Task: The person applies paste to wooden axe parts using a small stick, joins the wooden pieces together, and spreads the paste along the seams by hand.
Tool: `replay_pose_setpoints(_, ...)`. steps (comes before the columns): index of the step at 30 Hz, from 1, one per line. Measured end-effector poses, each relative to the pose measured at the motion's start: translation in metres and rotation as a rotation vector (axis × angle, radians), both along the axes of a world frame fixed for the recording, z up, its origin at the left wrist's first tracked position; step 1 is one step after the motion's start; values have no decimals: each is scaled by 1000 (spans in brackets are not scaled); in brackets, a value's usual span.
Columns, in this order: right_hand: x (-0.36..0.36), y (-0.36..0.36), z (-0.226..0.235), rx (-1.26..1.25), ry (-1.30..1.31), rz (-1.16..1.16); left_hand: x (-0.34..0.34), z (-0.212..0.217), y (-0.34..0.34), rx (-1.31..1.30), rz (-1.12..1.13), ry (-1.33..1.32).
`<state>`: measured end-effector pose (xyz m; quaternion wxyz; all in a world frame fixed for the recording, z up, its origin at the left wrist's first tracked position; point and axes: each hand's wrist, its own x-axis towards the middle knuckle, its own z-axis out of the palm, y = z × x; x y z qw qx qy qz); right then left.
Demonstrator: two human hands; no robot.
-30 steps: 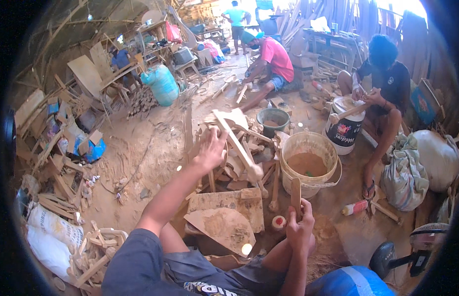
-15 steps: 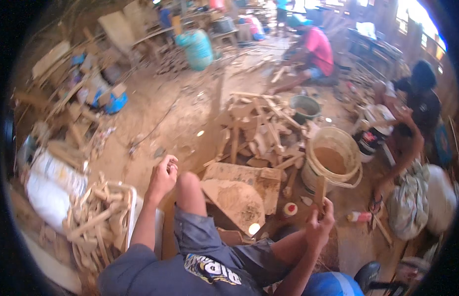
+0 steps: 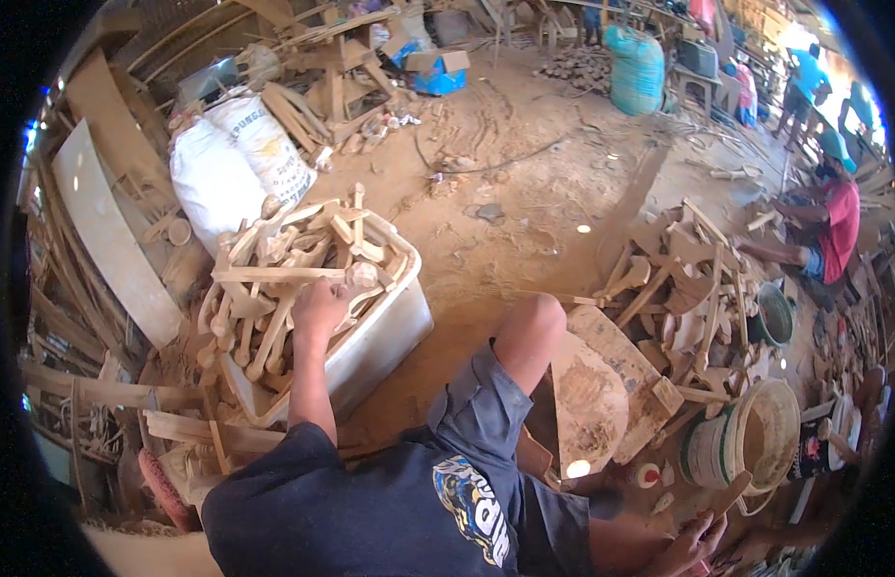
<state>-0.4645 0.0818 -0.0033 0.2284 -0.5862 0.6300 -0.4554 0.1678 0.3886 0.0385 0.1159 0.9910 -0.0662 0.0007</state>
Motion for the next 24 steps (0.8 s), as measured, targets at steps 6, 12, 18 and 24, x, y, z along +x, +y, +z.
replay_pose_setpoints(6, 21, 6, 9, -15, 129, 23, 72, -86, 46, -1476, 349, 124)
replay_pose_setpoints(12, 20, 0, 1, -28, 199, 183, 110, -97, 67, -1823, 443, -121)
replay_pose_setpoints(18, 17, 10, 11, 112, 217, 37, 81, -49, 51, -2018, 502, -115)
replay_pose_setpoints(24, 0, -8, -18, 43, 202, 188, 35, 13, 65, -1714, 254, -471)
